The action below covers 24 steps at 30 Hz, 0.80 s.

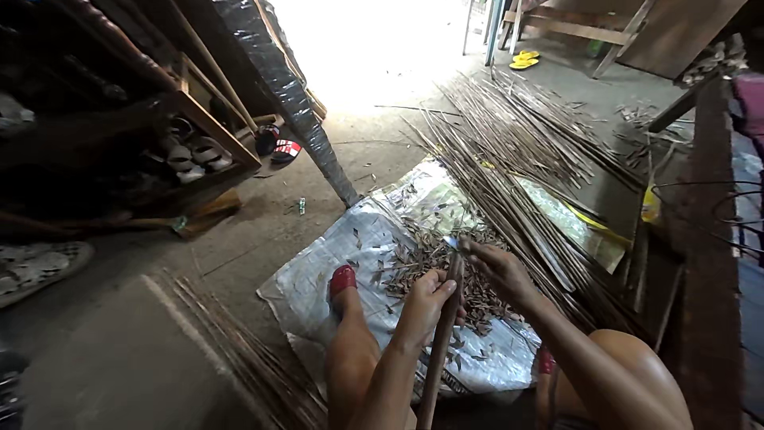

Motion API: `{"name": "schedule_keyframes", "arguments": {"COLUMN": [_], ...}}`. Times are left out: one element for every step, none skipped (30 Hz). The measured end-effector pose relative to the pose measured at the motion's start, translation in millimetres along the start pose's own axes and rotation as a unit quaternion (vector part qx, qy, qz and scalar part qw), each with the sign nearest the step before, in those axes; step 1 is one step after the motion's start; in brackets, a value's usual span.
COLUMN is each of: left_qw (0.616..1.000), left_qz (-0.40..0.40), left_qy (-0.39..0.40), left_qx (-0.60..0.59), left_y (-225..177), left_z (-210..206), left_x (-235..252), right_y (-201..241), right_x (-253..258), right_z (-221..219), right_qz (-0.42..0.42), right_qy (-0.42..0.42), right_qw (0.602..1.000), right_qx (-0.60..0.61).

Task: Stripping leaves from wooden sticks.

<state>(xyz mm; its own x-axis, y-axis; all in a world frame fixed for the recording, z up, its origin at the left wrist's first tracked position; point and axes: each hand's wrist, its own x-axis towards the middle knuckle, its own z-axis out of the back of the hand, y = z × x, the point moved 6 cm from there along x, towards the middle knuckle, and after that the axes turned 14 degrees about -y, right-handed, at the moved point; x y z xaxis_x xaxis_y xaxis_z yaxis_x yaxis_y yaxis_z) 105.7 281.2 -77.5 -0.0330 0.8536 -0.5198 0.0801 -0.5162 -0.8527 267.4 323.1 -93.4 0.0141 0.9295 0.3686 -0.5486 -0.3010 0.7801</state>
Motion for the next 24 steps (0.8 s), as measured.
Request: {"name": "schedule_keyframes", "arguments": {"left_qw": [1.0, 1.0, 1.0, 1.0, 1.0, 1.0, 0.999, 0.999, 0.999, 0.999, 0.999, 0.999, 0.999, 0.999, 0.999, 0.999, 0.999, 0.999, 0.999, 0.999, 0.999, 0.999, 0.999, 0.999], "left_qz": [0.003, 0.005, 0.005, 0.003, 0.0, -0.004, -0.007, -0.01, -0.016, -0.02, -0.023, -0.023, -0.023, -0.022, -0.023, -0.024, -0.023, -0.024, -0.027, -0.028, -0.028, -0.027, -0.023, -0.019], "left_qy": [-0.001, -0.002, -0.006, -0.013, -0.021, -0.028, -0.032, -0.033, -0.031, -0.03, -0.031, -0.033, -0.035, -0.037, -0.037, -0.038, -0.04, -0.04, -0.039, -0.036, -0.032, -0.029, -0.027, -0.026], "left_qx": [0.0, -0.002, -0.004, -0.007, -0.008, -0.008, -0.006, -0.005, -0.005, -0.004, -0.002, -0.002, -0.004, -0.007, -0.007, -0.005, -0.003, -0.002, 0.0, 0.001, 0.0, -0.003, -0.005, -0.008], "left_y": [0.1, -0.3, -1.0, -1.8, -2.7, -2.9, -2.3, -1.4, -0.6, -0.1, 0.4, 1.1, 1.8, 2.3, 2.6, 2.9, 3.3, 3.8, 4.3, 4.8, 5.1, 4.8, 4.3, 3.9], "left_z": [0.2, 0.5, 1.0, 1.5, 2.2, 2.7, 3.0, 2.8, 2.0, 1.1, 0.6, 0.5, 0.7, 1.0, 1.3, 1.4, 1.2, 1.0, 0.6, 0.1, -0.4, -0.7, -0.9, -0.8], "left_x": [-0.3, -0.8, -0.7, 0.3, 1.9, 3.9, 5.7, 7.1, 8.4, 9.4, 10.0, 10.3, 10.7, 11.0, 11.4, 11.7, 11.9, 12.0, 12.1, 12.0, 11.6, 10.7, 10.0, 9.4], "right_y": [-8.1, -14.1, -17.7, -18.0, -15.8, -10.8, -5.1, 0.8, 6.4, 10.5, 13.0, 14.3, 15.3, 15.7, 15.9, 15.5, 14.7, 13.8, 13.0, 12.5, 12.2, 12.5, 13.4, 14.2], "right_x": [3.1, 5.8, 6.7, 5.1, -0.4, -8.3, -17.3, -26.4, -33.5, -37.8, -39.6, -39.5, -38.3, -36.6, -34.9, -34.0, -33.5, -33.3, -32.9, -32.1, -30.8, -29.3, -27.6, -26.0], "right_z": [3.2, 7.4, 9.4, 7.9, 3.0, -4.3, -13.1, -21.2, -27.2, -31.7, -34.7, -36.4, -36.8, -36.7, -36.3, -36.1, -35.8, -35.4, -34.8, -33.7, -31.9, -29.7, -27.1, -24.3], "right_qz": [-0.036, -0.089, -0.161, -0.247, -0.33, -0.388, -0.416, -0.427, -0.433, -0.432, -0.423, -0.413, -0.405, -0.397, -0.391, -0.387, -0.384, -0.381, -0.376, -0.371, -0.363, -0.351, -0.333, -0.306], "right_qy": [-0.018, -0.04, -0.051, -0.042, -0.005, 0.052, 0.119, 0.178, 0.226, 0.259, 0.283, 0.291, 0.285, 0.276, 0.265, 0.254, 0.245, 0.237, 0.227, 0.212, 0.195, 0.173, 0.149, 0.132], "right_qw": [0.999, 0.994, 0.979, 0.95, 0.902, 0.847, 0.791, 0.733, 0.694, 0.677, 0.673, 0.677, 0.688, 0.704, 0.72, 0.734, 0.746, 0.757, 0.769, 0.785, 0.804, 0.828, 0.854, 0.881], "right_qx": [0.021, 0.055, 0.109, 0.189, 0.278, 0.36, 0.433, 0.498, 0.53, 0.537, 0.538, 0.536, 0.53, 0.521, 0.509, 0.497, 0.486, 0.476, 0.464, 0.449, 0.428, 0.401, 0.37, 0.336]}}
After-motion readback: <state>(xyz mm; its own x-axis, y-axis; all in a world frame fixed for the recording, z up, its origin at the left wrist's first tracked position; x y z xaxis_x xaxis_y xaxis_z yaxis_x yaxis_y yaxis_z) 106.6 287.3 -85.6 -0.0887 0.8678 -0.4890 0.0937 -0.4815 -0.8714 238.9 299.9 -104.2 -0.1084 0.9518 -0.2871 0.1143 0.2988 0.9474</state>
